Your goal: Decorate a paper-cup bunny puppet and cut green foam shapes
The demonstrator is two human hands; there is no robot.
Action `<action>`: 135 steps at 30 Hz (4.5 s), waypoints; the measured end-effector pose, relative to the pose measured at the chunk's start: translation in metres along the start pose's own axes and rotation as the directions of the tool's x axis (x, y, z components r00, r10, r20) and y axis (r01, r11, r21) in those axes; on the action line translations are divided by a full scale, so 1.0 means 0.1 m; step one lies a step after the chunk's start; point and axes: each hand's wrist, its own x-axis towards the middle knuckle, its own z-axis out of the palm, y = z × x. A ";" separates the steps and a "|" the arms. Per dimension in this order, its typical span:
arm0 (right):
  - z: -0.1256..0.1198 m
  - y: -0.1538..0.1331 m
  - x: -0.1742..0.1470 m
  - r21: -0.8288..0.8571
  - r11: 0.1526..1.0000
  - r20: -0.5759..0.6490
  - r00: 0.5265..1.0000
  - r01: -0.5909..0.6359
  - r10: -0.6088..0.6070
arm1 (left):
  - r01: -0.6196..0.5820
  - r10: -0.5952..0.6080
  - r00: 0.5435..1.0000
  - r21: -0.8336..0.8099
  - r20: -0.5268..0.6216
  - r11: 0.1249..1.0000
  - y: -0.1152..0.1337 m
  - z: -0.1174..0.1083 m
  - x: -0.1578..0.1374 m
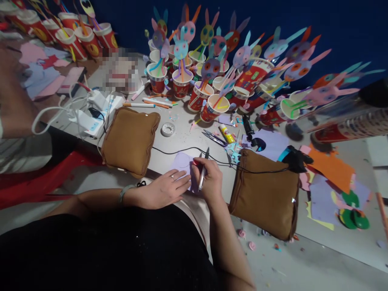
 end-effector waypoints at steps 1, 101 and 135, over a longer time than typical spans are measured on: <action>0.02 0.01 0.01 -0.012 1.000 0.000 1.000 0.004 -0.004 | -0.001 0.001 1.000 -0.002 0.000 1.000 0.00 0.00 0.00; -0.18 -0.03 1.29 0.089 0.995 0.735 0.677 -0.049 -0.033 | 0.140 -0.158 0.957 0.089 0.245 0.986 0.01 -0.29 0.35; -0.19 0.10 1.12 0.134 0.979 0.645 0.763 -0.154 0.032 | 0.181 -0.181 0.931 0.030 0.318 0.983 0.00 -0.34 0.37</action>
